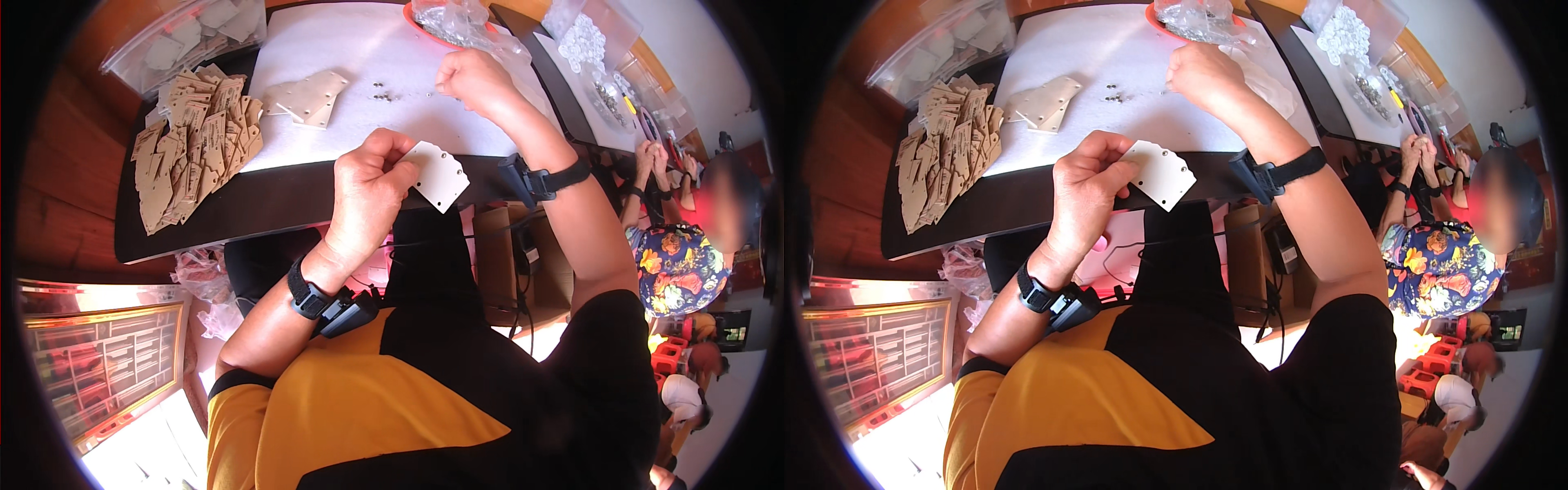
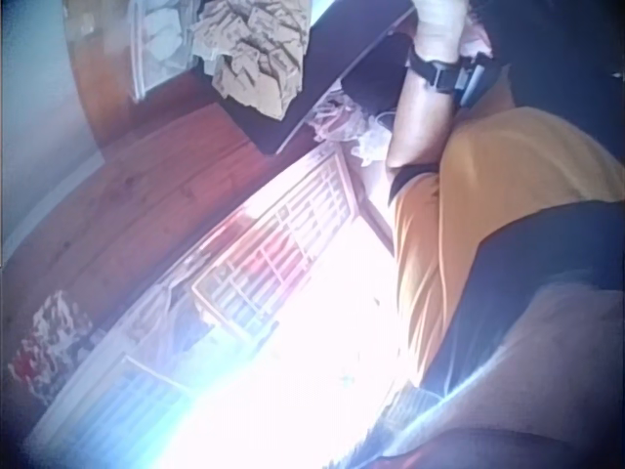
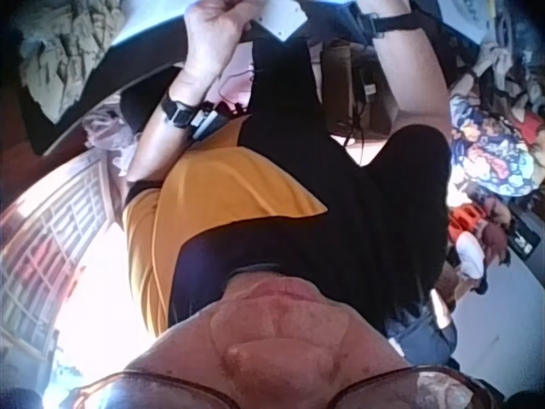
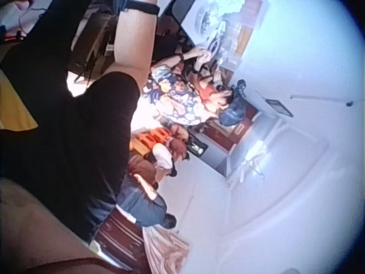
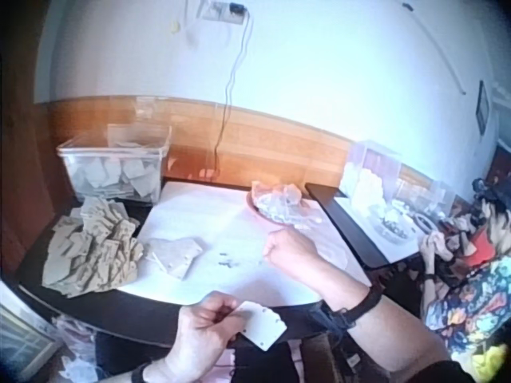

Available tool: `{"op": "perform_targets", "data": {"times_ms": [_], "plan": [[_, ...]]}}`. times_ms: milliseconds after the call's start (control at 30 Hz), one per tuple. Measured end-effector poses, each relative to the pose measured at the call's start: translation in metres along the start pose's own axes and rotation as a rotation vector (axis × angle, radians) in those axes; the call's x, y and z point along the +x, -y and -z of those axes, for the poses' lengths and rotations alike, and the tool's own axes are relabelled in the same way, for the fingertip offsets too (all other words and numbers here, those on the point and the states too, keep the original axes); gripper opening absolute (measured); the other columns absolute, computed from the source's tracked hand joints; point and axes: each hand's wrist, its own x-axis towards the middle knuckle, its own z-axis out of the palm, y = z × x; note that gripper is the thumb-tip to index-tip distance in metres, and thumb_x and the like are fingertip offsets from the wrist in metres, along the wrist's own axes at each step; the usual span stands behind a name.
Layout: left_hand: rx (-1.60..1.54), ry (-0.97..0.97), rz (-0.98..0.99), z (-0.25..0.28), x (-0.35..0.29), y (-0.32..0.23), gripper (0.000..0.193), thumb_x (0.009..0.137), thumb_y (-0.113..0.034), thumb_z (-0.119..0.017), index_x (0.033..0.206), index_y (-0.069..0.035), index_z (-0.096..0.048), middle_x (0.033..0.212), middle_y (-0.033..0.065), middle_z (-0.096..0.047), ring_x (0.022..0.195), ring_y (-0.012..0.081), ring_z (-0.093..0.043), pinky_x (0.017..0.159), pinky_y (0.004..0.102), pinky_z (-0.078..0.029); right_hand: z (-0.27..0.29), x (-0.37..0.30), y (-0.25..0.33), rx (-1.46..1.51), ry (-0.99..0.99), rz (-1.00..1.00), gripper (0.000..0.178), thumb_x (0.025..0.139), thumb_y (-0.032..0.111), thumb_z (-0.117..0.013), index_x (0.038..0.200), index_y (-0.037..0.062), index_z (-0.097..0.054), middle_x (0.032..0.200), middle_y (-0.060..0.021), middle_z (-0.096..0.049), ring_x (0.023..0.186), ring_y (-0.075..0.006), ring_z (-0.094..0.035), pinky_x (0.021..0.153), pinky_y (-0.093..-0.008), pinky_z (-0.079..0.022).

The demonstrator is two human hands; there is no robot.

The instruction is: Assembling and checking shoe material components at a workshop table.

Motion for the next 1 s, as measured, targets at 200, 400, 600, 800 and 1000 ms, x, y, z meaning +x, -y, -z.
{"op": "perform_targets", "data": {"times_ms": [200, 400, 600, 800, 1000], "plan": [[0.009, 0.021, 0.016, 0.002, 0.000, 0.002, 0.015, 0.084, 0.001, -0.061, 0.099, 0.001, -0.065, 0.084, 0.0032, -0.068, 0.064, 0.0044, -0.055, 0.058, 0.0207, -0.046, -0.017, 0.002, 0.019, -0.273, -0.023, 0.044, 0.006, 0.077, 0.011, -0.066, 0.079, 0.0063, -0.069, 0.075, -0.0120, -0.069, 0.070, -0.0268, -0.066, 0.063, -0.0371, -0.050], [0.017, 0.012, 0.025, 0.004, 0.002, 0.002, 0.015, 0.084, 0.001, -0.062, 0.099, 0.001, -0.064, 0.082, 0.0028, -0.066, 0.063, 0.0045, -0.054, 0.057, 0.0203, -0.045, -0.022, 0.009, 0.006, -0.337, 0.023, 0.155, 0.009, 0.079, 0.012, -0.066, 0.084, 0.0054, -0.067, 0.080, -0.0132, -0.069, 0.072, -0.0289, -0.066, 0.067, -0.0378, -0.050], [0.018, -0.001, 0.027, 0.003, 0.003, 0.002, 0.015, 0.084, 0.001, -0.062, 0.099, 0.002, -0.064, 0.083, 0.0030, -0.066, 0.063, 0.0046, -0.054, 0.056, 0.0202, -0.045, -0.005, -0.011, -0.008, 0.071, 0.022, 0.044, 0.006, 0.082, 0.008, -0.064, 0.086, 0.0037, -0.067, 0.079, -0.0055, -0.066, 0.063, -0.0156, -0.059, 0.057, -0.0308, -0.048], [0.034, 0.000, 0.040, 0.001, 0.003, 0.000, 0.015, 0.084, 0.001, -0.063, 0.099, 0.002, -0.065, 0.083, 0.0031, -0.067, 0.064, 0.0051, -0.054, 0.057, 0.0205, -0.045, -0.008, -0.007, -0.020, 0.145, -0.033, 0.057, 0.005, 0.081, 0.007, -0.065, 0.084, 0.0045, -0.069, 0.077, -0.0034, -0.066, 0.062, -0.0133, -0.058, 0.054, -0.0293, -0.048], [0.062, -0.008, 0.049, 0.002, 0.002, -0.001, 0.015, 0.085, 0.000, -0.063, 0.099, 0.002, -0.065, 0.082, 0.0029, -0.066, 0.064, 0.0052, -0.054, 0.058, 0.0205, -0.045, -0.008, 0.006, 0.000, -0.121, -0.025, 0.003, 0.011, 0.080, 0.015, -0.067, 0.081, 0.0040, -0.068, 0.069, -0.0077, -0.064, 0.058, -0.0193, -0.061, 0.054, -0.0344, -0.049]]}}
